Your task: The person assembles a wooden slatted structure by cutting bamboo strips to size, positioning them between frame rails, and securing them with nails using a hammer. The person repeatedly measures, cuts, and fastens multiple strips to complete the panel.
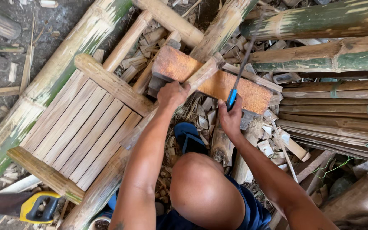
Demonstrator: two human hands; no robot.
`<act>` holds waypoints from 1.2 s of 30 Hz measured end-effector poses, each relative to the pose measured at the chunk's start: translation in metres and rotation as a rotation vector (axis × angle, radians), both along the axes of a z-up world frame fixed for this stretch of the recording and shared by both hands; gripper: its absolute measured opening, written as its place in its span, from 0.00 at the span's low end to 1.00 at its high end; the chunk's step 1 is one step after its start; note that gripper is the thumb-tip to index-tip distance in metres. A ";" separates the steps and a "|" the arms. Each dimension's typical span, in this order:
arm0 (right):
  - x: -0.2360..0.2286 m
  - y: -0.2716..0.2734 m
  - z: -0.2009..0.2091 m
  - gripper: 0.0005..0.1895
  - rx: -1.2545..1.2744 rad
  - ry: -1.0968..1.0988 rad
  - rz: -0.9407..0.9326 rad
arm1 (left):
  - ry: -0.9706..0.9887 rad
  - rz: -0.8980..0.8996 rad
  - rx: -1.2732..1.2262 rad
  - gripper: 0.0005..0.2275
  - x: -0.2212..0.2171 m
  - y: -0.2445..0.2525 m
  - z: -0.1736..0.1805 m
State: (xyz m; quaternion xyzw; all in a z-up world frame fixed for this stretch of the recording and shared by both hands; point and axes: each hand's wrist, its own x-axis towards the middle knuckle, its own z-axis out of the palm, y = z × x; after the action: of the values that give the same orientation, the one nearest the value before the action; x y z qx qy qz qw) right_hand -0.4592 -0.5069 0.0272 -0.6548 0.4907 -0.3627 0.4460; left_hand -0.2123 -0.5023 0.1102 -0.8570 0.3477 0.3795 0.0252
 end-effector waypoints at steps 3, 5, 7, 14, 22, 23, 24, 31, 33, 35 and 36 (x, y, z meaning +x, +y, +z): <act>-0.006 -0.005 0.038 0.25 0.095 0.155 0.203 | -0.079 -0.055 -0.086 0.30 -0.005 -0.003 -0.001; -0.002 -0.002 0.048 0.21 0.170 0.428 0.293 | -0.076 -0.048 -0.044 0.31 -0.003 -0.004 -0.001; 0.005 0.002 0.049 0.22 -0.015 0.413 0.376 | -0.081 -0.067 -0.032 0.30 -0.001 -0.004 0.002; 0.020 0.001 0.030 0.24 -0.211 0.400 0.431 | -0.111 -0.139 0.014 0.31 -0.002 -0.010 0.011; 0.026 0.001 0.012 0.22 -0.115 0.533 0.455 | -0.109 -0.175 0.007 0.34 0.001 -0.006 -0.001; 0.027 -0.002 0.011 0.22 -0.105 0.560 0.456 | -0.103 -0.176 0.031 0.35 0.001 -0.002 -0.004; 0.028 -0.003 0.010 0.22 -0.124 0.566 0.451 | -0.202 -0.276 -0.027 0.34 0.000 0.005 -0.007; 0.025 -0.003 0.015 0.20 -0.064 0.592 0.491 | -0.563 -0.450 -0.385 0.29 0.011 0.136 -0.010; 0.032 -0.011 0.024 0.18 -0.073 0.554 0.463 | -0.350 -0.310 -0.466 0.29 0.008 0.147 -0.004; 0.028 -0.017 0.029 0.15 0.042 0.574 0.441 | 0.106 -0.043 -0.448 0.24 -0.011 0.146 -0.008; 0.027 -0.020 0.031 0.14 0.002 0.516 0.400 | 0.336 0.091 -0.429 0.22 -0.022 0.142 -0.012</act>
State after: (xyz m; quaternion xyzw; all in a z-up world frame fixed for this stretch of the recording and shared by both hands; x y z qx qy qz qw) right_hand -0.4323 -0.5271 0.0579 -0.8082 0.4494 -0.0895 0.3700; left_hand -0.2341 -0.3604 0.0982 -0.7826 0.3805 0.4348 -0.2320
